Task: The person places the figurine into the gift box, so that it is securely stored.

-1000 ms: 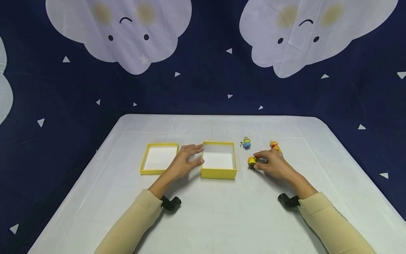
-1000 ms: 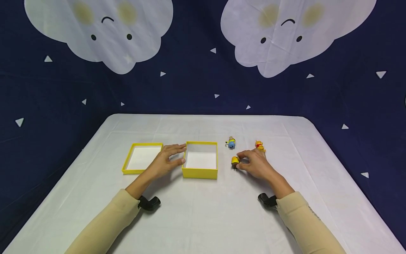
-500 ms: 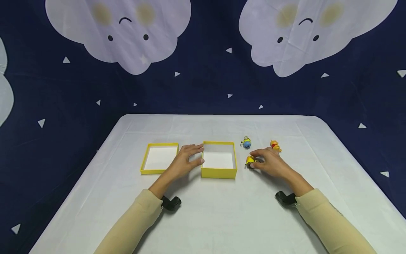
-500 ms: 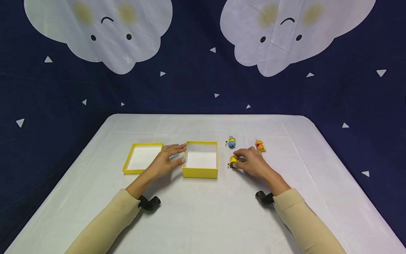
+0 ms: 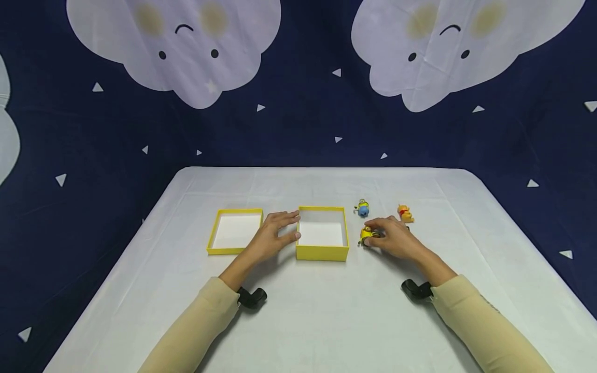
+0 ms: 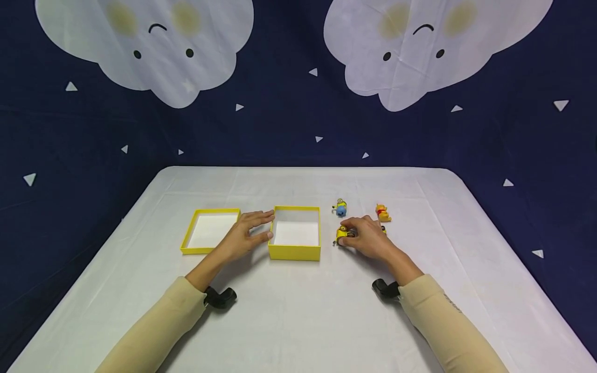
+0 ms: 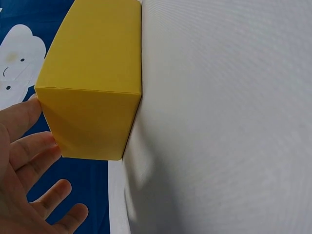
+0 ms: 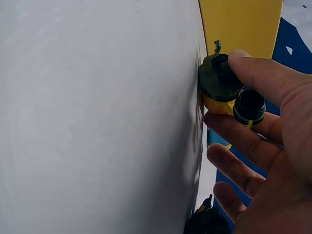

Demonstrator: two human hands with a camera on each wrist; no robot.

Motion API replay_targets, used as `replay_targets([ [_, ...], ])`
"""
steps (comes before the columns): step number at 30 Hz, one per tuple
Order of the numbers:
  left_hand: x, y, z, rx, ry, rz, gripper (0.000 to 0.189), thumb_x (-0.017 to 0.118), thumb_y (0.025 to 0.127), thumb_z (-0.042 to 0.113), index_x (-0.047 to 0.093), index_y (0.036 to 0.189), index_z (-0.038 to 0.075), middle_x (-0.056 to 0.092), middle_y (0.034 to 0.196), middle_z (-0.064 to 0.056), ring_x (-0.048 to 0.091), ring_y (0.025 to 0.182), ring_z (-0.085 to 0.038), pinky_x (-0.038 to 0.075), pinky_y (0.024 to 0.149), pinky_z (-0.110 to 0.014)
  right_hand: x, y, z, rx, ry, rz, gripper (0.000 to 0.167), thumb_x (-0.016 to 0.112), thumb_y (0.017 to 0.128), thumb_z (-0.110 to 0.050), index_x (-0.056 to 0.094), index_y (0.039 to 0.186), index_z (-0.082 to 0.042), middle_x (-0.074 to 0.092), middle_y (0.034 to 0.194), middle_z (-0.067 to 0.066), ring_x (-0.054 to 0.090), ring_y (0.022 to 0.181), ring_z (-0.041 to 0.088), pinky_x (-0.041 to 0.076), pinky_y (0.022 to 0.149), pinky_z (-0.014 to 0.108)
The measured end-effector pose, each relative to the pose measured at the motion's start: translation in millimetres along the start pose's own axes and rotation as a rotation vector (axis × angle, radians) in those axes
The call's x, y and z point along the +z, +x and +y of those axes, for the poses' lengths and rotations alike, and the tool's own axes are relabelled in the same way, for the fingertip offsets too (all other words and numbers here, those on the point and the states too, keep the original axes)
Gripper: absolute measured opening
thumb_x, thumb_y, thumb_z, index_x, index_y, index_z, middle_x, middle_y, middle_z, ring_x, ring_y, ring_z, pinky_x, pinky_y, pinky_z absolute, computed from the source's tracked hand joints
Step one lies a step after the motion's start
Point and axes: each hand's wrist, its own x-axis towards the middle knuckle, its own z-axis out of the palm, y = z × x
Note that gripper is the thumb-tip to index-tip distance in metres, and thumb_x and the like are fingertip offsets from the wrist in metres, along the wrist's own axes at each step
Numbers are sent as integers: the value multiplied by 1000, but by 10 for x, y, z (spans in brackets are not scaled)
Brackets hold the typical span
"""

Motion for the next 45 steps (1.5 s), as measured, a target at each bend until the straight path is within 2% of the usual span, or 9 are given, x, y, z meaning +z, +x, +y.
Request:
replay_targets([
  [8,13,-4,-16,-14,-7,12,50,65,89,28,53,134,10,47,146,3,31,139,-26,28,113,-50,-10,3,-19,19,0,-1,51,72,82,-34,60,125,-9,66,117,11,51,111,29,39,93,52],
  [18,18,-7,-16,-6,-8,15,50,64,89,28,53,135,9,47,146,2,32,138,-25,30,112,-50,-88,-36,-126,33,72,12,53,70,84,-36,58,129,-11,63,120,11,48,119,32,36,99,56],
  [27,24,0,-24,-6,-3,6,49,63,91,26,52,135,9,46,146,2,32,137,-26,30,112,-51,-141,-29,-232,-21,112,90,60,70,80,-49,59,128,-13,65,118,10,47,123,32,34,103,57],
  [33,30,1,-32,7,-2,8,49,63,91,26,52,134,6,47,146,1,34,136,-25,31,111,-49,-160,-39,-291,-37,128,123,62,68,80,-53,60,126,-14,60,125,11,48,122,32,37,100,56],
  [37,31,0,-29,-3,-4,10,49,63,91,27,52,134,8,46,146,3,35,135,-23,33,110,-49,-169,-51,-323,-52,135,147,59,68,81,-51,61,126,-15,59,128,11,50,121,31,39,98,55],
  [45,33,-6,-29,-5,-6,12,48,63,91,27,53,134,9,46,146,4,36,134,-23,34,109,-49,-157,-42,-390,-96,149,187,52,70,82,-43,63,123,-12,64,122,11,53,115,29,41,96,53],
])
